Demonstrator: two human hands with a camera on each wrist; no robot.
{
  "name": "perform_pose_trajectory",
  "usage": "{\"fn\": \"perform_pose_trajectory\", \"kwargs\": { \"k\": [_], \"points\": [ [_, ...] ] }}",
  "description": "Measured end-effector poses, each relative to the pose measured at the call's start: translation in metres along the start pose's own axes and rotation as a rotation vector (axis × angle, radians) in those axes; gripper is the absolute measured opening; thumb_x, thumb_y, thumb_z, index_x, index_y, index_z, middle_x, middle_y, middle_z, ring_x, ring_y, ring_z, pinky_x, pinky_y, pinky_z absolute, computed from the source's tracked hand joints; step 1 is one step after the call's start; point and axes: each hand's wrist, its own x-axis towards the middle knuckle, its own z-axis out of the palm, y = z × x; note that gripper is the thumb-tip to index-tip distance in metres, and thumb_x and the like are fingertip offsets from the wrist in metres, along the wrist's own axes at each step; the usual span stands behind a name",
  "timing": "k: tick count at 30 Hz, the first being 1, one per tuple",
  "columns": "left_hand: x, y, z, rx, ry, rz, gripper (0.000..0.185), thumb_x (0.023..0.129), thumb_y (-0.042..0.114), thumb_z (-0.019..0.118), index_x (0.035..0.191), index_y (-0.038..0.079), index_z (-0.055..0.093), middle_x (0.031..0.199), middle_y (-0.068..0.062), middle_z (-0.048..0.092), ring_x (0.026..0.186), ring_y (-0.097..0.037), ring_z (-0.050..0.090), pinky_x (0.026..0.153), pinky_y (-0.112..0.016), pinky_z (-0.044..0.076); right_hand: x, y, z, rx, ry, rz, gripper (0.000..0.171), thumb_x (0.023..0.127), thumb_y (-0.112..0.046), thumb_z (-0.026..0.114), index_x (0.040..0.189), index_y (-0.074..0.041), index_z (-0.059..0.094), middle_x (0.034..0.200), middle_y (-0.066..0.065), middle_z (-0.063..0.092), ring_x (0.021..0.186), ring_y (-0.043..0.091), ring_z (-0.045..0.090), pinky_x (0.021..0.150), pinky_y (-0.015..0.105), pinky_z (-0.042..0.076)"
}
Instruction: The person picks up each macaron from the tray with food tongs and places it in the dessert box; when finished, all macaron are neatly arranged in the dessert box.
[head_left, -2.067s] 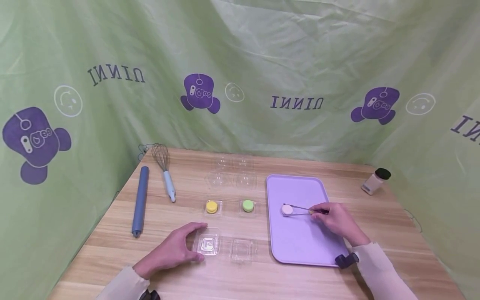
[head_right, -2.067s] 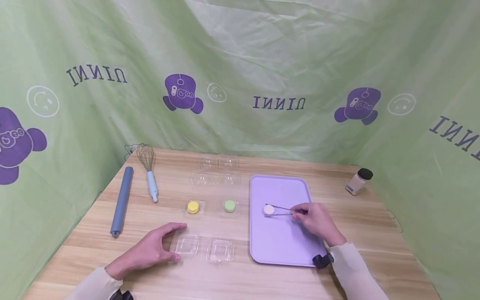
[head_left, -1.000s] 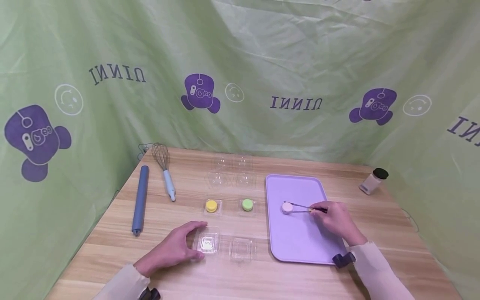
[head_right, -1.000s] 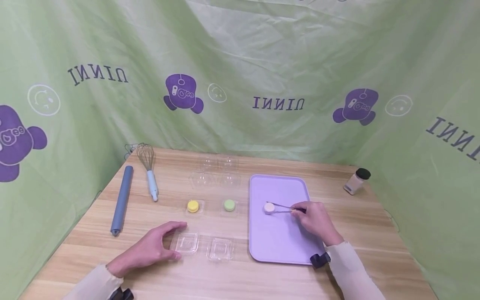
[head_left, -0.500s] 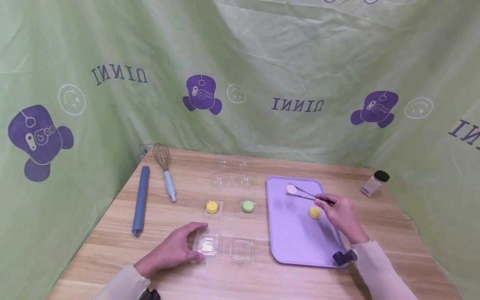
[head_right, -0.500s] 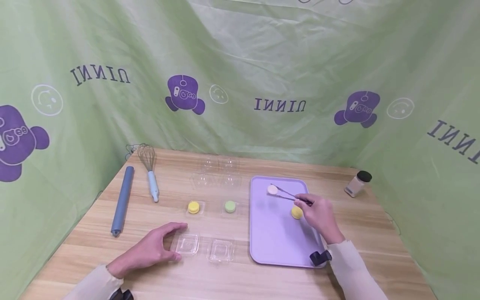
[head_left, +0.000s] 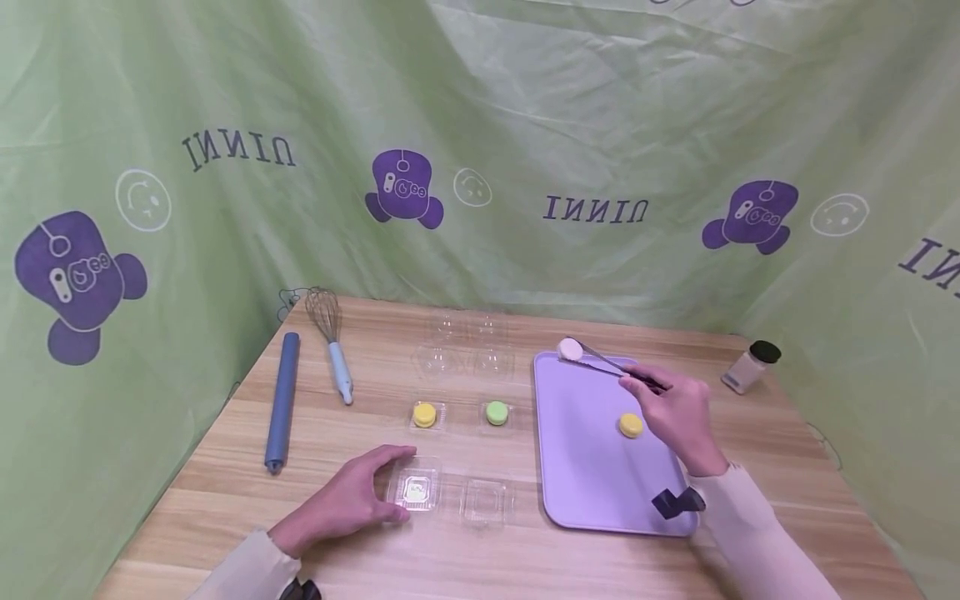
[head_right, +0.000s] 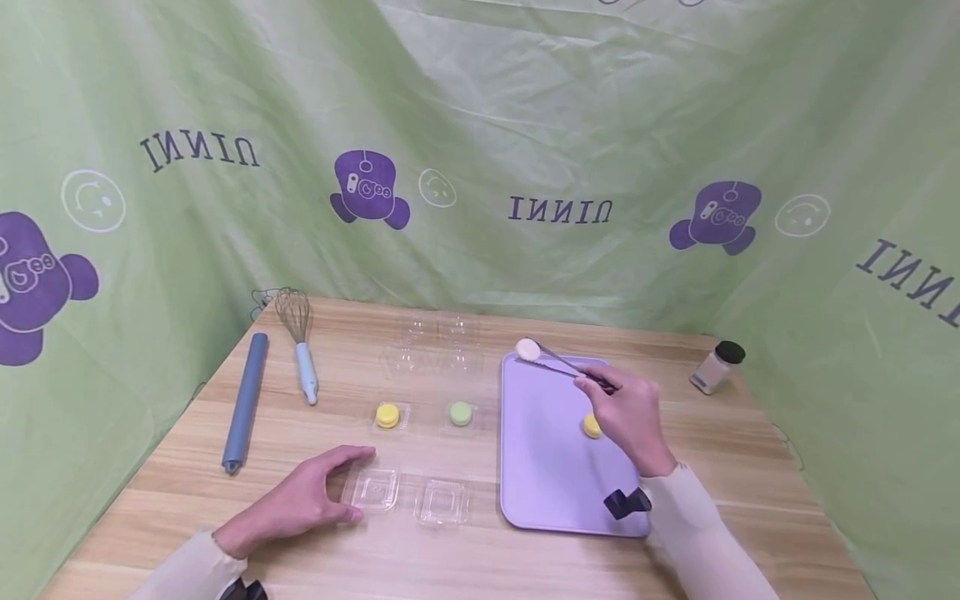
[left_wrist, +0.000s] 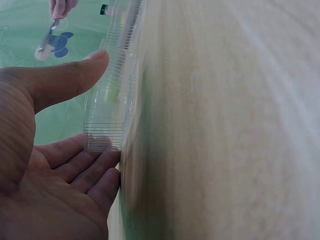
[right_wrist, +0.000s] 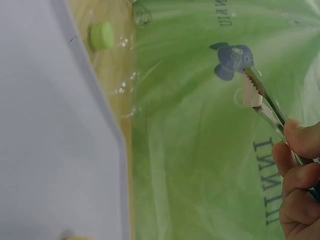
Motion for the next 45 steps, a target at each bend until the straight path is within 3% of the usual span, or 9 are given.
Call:
{"fn": "perform_pose_trajectory", "kwargs": {
  "k": [7,15,21,27,35,45],
  "points": [
    [0.0,0.0,0.0,0.002,0.006,-0.008,0.087,0.067,0.033,0.091,0.143,0.014,0.054,0.145,-0.006,0.059,0.139,-0.035,0.052,0.119,-0.06,0.036,0.016,-0.03,0.009,0.109,-0.006,-0.085,0.023,0.07,0.001,0.088,0.092,-0.004,0.082,0.076,0.011,0.078,0.068,-0.018,0.057,0.06,0.001,0.046],
    [0.0,0.0,0.0,0.0,0.003,-0.015,0.087,0.067,0.032,0.091,0.144,0.015,0.054,0.145,-0.005,0.059,0.139,-0.034,0.052,0.119,-0.06,0.036,0.026,-0.058,0.023,0.245,-0.052,-0.126,0.024,0.072,0.004,0.086,0.093,-0.004,0.081,0.078,0.012,0.078,0.072,-0.017,0.061,0.064,0.001,0.049],
    [0.001,0.0,0.001,0.001,0.001,-0.016,0.088,0.067,0.032,0.092,0.144,0.014,0.054,0.146,-0.005,0.059,0.139,-0.034,0.052,0.12,-0.059,0.037,0.03,-0.073,0.031,0.307,-0.092,-0.183,0.024,0.072,0.003,0.086,0.094,-0.005,0.081,0.08,0.009,0.078,0.071,-0.007,0.064,0.063,0.006,0.052],
    [0.001,0.0,0.001,0.001,0.0,0.001,0.088,0.067,0.033,0.091,0.144,0.013,0.054,0.146,-0.006,0.059,0.139,-0.035,0.052,0.119,-0.06,0.036,0.026,-0.087,0.042,0.335,-0.148,-0.22,0.023,0.074,0.0,0.086,0.096,-0.007,0.081,0.083,0.008,0.079,0.069,0.003,0.068,0.063,0.01,0.054],
    [0.001,0.0,0.001,0.006,0.002,0.006,0.088,0.067,0.033,0.091,0.144,0.012,0.054,0.146,-0.007,0.059,0.139,-0.035,0.052,0.118,-0.059,0.037,0.012,-0.1,0.063,0.398,-0.268,-0.258,0.021,0.076,-0.001,0.085,0.095,-0.009,0.08,0.074,0.0,0.073,0.058,-0.001,0.052,0.05,0.008,0.042],
    [0.001,0.0,0.001,0.01,0.008,0.015,0.087,0.067,0.033,0.091,0.143,0.01,0.054,0.144,-0.008,0.06,0.134,-0.034,0.057,0.115,-0.057,0.042,-0.008,-0.111,0.081,0.412,-0.41,-0.308,0.016,0.081,-0.007,0.083,0.096,-0.01,0.08,0.08,0.002,0.077,0.065,-0.002,0.06,0.058,0.007,0.05]
  ]
}}
